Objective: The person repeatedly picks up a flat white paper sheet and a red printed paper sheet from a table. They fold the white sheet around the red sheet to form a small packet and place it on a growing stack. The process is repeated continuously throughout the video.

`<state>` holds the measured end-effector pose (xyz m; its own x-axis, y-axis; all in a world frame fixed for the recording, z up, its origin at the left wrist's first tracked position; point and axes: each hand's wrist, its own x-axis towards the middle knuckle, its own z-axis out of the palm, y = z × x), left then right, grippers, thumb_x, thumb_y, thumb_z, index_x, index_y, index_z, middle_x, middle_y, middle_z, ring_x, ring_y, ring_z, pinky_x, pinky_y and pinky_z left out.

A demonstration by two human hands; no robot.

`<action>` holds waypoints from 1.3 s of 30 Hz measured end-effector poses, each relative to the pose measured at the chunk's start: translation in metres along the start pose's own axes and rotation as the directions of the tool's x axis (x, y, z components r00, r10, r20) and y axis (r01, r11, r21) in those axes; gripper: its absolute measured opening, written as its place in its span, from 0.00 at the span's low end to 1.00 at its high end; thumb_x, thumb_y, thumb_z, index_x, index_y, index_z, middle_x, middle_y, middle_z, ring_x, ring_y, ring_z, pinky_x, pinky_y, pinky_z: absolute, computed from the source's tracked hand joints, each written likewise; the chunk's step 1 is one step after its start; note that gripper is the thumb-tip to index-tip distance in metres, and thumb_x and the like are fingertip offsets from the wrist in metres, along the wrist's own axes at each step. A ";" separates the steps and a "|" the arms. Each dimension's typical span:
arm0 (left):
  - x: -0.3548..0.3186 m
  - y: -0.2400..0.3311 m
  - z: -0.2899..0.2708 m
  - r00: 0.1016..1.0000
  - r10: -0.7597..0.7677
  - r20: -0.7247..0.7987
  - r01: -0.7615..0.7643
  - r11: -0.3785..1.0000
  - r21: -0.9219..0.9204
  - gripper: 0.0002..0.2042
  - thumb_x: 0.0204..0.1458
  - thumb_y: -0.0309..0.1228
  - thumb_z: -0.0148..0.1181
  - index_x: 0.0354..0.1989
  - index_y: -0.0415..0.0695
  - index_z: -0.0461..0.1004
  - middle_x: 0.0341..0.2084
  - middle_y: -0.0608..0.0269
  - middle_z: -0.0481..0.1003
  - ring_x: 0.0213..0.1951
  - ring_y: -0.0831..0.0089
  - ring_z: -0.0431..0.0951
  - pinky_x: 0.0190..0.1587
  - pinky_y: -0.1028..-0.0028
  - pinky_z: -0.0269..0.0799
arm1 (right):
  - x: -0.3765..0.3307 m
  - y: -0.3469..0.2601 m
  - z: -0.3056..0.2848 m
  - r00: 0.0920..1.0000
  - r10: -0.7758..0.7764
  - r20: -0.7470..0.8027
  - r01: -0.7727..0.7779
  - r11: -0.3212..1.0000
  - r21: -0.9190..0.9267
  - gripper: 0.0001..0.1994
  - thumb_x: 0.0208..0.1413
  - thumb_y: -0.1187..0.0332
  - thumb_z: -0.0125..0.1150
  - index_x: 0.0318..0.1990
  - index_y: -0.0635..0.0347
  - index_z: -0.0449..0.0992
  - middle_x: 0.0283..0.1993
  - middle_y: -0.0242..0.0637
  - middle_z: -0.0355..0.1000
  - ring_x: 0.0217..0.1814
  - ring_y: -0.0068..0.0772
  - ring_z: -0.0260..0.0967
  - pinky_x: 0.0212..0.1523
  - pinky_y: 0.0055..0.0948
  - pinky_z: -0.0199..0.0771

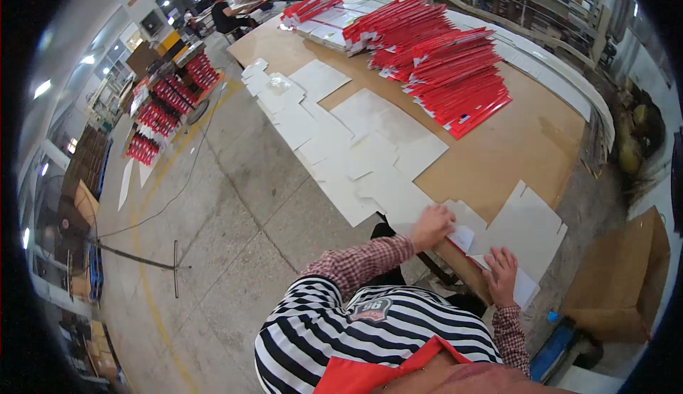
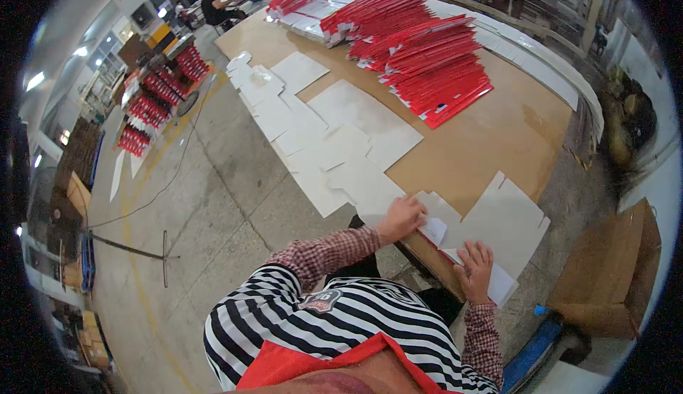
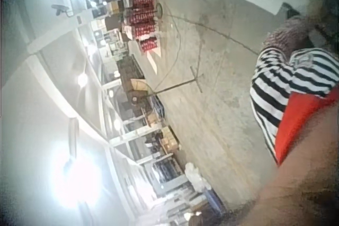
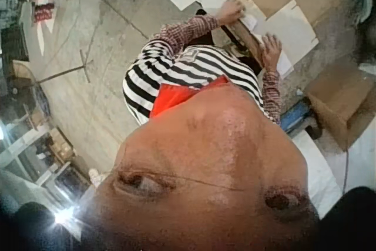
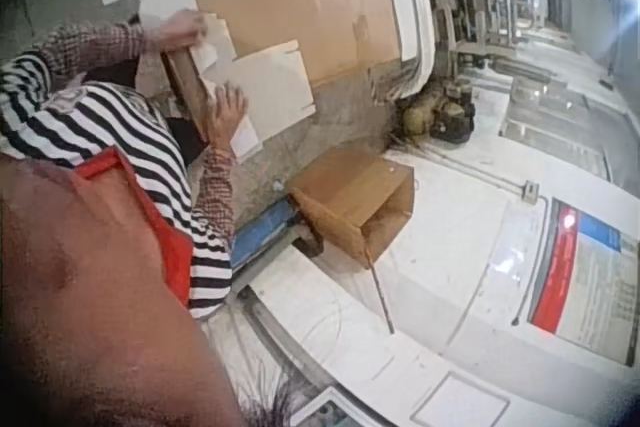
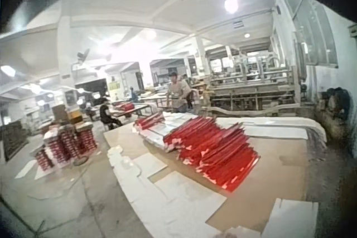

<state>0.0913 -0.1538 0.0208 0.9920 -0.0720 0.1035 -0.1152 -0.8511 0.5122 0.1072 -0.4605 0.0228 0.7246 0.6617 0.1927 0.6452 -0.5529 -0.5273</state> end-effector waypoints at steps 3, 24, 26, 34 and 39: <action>-0.005 0.025 0.037 0.948 0.249 0.199 -0.289 0.934 0.210 0.24 0.54 0.43 0.58 0.57 0.44 0.69 0.55 0.57 0.70 0.58 0.55 0.65 0.59 0.48 0.59 | -0.002 -0.003 -0.002 0.999 0.003 0.041 0.003 0.987 -0.159 0.27 0.61 0.42 0.48 0.55 0.52 0.76 0.69 0.41 0.61 0.74 0.53 0.48 0.73 0.55 0.35; -0.062 0.055 0.021 0.936 0.252 0.245 -0.297 0.940 0.168 0.47 0.42 0.48 0.66 0.68 0.36 0.52 0.69 0.37 0.47 0.72 0.43 0.41 0.70 0.43 0.37 | 0.053 -0.032 -0.026 0.996 0.040 -0.076 -0.052 0.986 -0.155 0.38 0.55 0.73 0.55 0.72 0.62 0.47 0.77 0.49 0.42 0.78 0.51 0.37 0.75 0.46 0.36; -0.070 0.000 0.009 0.957 0.230 0.179 -0.278 0.903 0.326 0.34 0.46 0.38 0.62 0.64 0.39 0.61 0.66 0.40 0.56 0.70 0.48 0.52 0.66 0.44 0.48 | 0.052 -0.019 -0.009 0.994 0.021 0.110 0.000 0.983 -0.186 0.40 0.49 0.76 0.56 0.73 0.58 0.48 0.77 0.46 0.43 0.79 0.50 0.38 0.75 0.46 0.37; 0.008 -0.001 -0.061 0.804 0.475 0.359 -0.540 0.835 0.105 0.41 0.37 0.55 0.70 0.60 0.47 0.69 0.59 0.50 0.65 0.62 0.53 0.63 0.60 0.56 0.62 | 0.029 -0.019 -0.022 0.918 -0.009 -0.395 0.016 1.000 0.014 0.37 0.52 0.75 0.52 0.72 0.56 0.52 0.76 0.48 0.44 0.79 0.51 0.37 0.75 0.47 0.37; -0.012 -0.004 -0.023 0.767 0.549 0.333 -0.640 0.692 0.333 0.40 0.38 0.53 0.69 0.60 0.44 0.66 0.59 0.52 0.64 0.61 0.56 0.63 0.60 0.58 0.62 | 0.033 -0.009 -0.005 0.991 0.070 0.111 -0.033 0.952 -0.304 0.36 0.48 0.78 0.49 0.70 0.53 0.57 0.76 0.43 0.46 0.78 0.49 0.41 0.75 0.50 0.37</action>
<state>0.0785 -0.1375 0.0370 0.7143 -0.6956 0.0770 -0.6979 -0.7162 0.0048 0.1264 -0.4368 0.0379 0.7367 0.6733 0.0623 0.6638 -0.7025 -0.2568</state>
